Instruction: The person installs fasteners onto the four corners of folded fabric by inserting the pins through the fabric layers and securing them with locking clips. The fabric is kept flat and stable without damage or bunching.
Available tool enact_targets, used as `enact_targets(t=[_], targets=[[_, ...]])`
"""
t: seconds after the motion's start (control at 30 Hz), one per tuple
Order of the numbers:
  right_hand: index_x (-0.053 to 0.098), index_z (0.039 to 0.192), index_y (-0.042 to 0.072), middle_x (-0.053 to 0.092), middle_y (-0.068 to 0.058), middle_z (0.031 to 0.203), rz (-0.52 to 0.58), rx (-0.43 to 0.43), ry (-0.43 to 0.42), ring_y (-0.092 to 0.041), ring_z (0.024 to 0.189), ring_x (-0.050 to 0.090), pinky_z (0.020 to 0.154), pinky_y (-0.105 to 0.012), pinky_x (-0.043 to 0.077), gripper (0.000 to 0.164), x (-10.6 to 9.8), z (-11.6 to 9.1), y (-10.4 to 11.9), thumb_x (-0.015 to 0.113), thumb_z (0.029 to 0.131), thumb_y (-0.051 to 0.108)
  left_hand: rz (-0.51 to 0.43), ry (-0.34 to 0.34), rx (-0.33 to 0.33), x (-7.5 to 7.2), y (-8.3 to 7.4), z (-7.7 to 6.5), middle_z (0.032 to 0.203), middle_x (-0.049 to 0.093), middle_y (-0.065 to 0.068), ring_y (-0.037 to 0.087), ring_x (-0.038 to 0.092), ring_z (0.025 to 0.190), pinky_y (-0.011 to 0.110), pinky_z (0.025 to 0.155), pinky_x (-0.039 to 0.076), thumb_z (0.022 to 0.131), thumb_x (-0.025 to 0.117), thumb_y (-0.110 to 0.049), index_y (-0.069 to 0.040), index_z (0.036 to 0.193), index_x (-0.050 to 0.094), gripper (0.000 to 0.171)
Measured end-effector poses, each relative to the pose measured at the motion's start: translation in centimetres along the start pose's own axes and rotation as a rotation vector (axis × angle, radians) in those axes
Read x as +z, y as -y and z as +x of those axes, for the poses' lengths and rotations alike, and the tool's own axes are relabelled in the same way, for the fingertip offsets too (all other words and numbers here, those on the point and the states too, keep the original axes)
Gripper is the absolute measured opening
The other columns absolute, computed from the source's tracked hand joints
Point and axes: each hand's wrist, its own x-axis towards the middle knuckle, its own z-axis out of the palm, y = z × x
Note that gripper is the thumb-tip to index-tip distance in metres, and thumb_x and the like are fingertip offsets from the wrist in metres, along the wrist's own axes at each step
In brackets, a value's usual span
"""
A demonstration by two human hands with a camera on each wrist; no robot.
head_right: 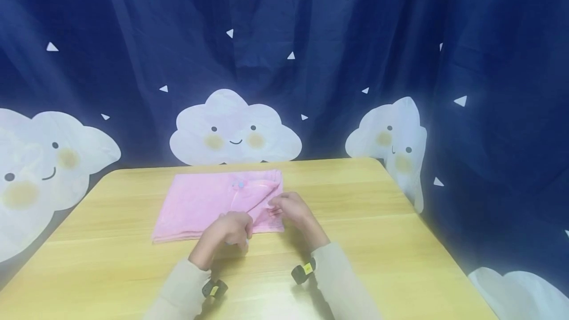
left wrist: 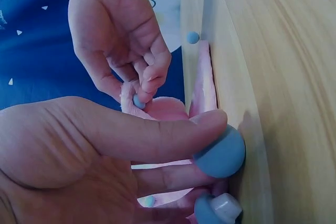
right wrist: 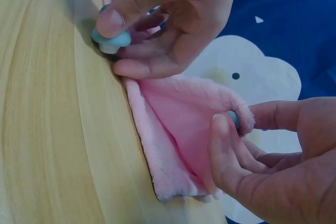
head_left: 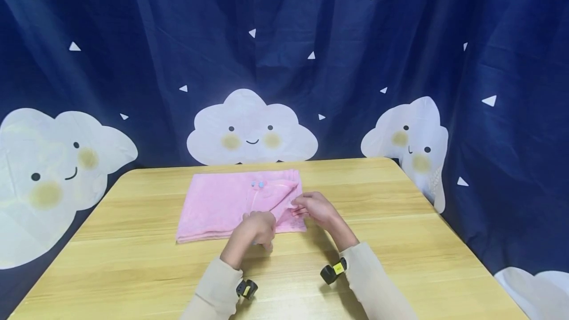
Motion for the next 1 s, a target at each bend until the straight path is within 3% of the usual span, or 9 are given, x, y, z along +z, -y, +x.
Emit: enact_targets(t=[0.1, 0.23, 0.33, 0.43, 0.53, 0.67, 0.83, 1.0], targets=[[0.053, 0.113, -0.021, 0.064, -0.018, 0.088, -0.007, -0.001, 0.010, -0.025, 0.078, 0.064, 0.074, -0.032, 0.056, 0.032, 0.2, -0.4, 0.4, 0.054, 0.091, 0.002, -0.044, -0.017, 0.005, 0.1, 0.2, 0.2, 0.062, 0.058, -0.006, 0.017, 0.052, 0.067, 0.051, 0.090, 0.038, 0.067, 0.086, -0.014, -0.017, 0.067, 0.059, 0.027], [0.051, 0.114, -0.022, 0.063, -0.024, 0.092, -0.024, 0.007, 0.025, -0.037, 0.086, 0.061, 0.080, -0.038, 0.055, 0.030, 0.4, -0.9, 1.2, 0.051, 0.094, -0.001, -0.123, -0.072, 0.020, -0.1, 0.3, 0.4, 0.062, 0.059, -0.005, 0.016, 0.056, 0.060, 0.054, 0.091, 0.042, 0.071, 0.083, -0.014, -0.014, 0.068, 0.061, 0.023], [0.051, 0.114, -0.021, 0.063, -0.026, 0.093, -0.017, 0.010, 0.028, -0.036, 0.087, 0.061, 0.081, -0.040, 0.055, 0.028, 0.2, -0.6, 0.8, 0.050, 0.094, -0.001, -0.220, -0.140, 0.031, -0.3, 0.5, 0.8, 0.065, 0.059, -0.002, 0.015, 0.055, 0.054, 0.039, 0.070, 0.052, 0.075, 0.080, -0.014, -0.011, 0.073, 0.063, 0.018], [0.052, 0.114, -0.019, 0.064, -0.023, 0.092, -0.004, 0.001, 0.024, -0.027, 0.081, 0.063, 0.078, -0.037, 0.056, 0.029, 0.0, -0.1, 0.0, 0.053, 0.094, 0.002, -0.340, -0.230, 0.050, -0.3, 0.7, 1.2, 0.066, 0.059, 0.002, 0.015, 0.054, 0.051, 0.028, 0.049, 0.049, 0.079, 0.076, -0.009, -0.007, 0.078, 0.064, 0.012], [0.052, 0.114, -0.019, 0.065, -0.022, 0.092, -0.010, -0.004, 0.012, -0.023, 0.079, 0.063, 0.075, -0.033, 0.056, 0.030, -0.1, 0.0, 0.0, 0.053, 0.094, 0.003, -0.412, -0.312, 0.073, -0.4, 0.7, 1.4, 0.065, 0.060, 0.002, 0.013, 0.053, 0.051, 0.025, 0.045, 0.046, 0.082, 0.072, -0.008, -0.008, 0.083, 0.065, 0.007], [0.052, 0.114, -0.020, 0.064, -0.018, 0.091, -0.018, 0.004, 0.001, -0.021, 0.077, 0.063, 0.075, -0.031, 0.056, 0.032, 0.0, -0.1, 0.1, 0.054, 0.092, 0.004, -0.471, -0.407, 0.106, -0.5, 0.6, 1.7, 0.066, 0.061, 0.001, 0.013, 0.053, 0.053, 0.027, 0.047, 0.046, 0.086, 0.069, -0.007, -0.007, 0.092, 0.069, 0.006], [0.053, 0.113, -0.020, 0.064, -0.018, 0.089, -0.015, 0.006, 0.004, -0.021, 0.077, 0.063, 0.077, -0.033, 0.056, 0.032, 0.0, 0.0, 0.0, 0.055, 0.092, 0.003, -0.501, -0.530, 0.106, -0.5, 0.7, 2.0, 0.074, 0.064, 0.001, 0.013, 0.056, 0.064, 0.032, 0.059, 0.049, 0.080, 0.077, -0.008, -0.009, 0.097, 0.071, 0.018], [0.055, 0.111, -0.019, 0.064, -0.018, 0.089, -0.007, 0.003, 0.009, -0.022, 0.077, 0.063, 0.078, -0.036, 0.056, 0.029, 0.0, 0.0, 0.0, 0.055, 0.092, 0.003, -0.636, -0.555, 0.061, -0.3, 0.6, 2.2, 0.092, 0.069, 0.006, 0.017, 0.062, 0.077, 0.035, 0.068, 0.055, 0.082, 0.075, -0.005, -0.006, 0.109, 0.066, 0.029]])
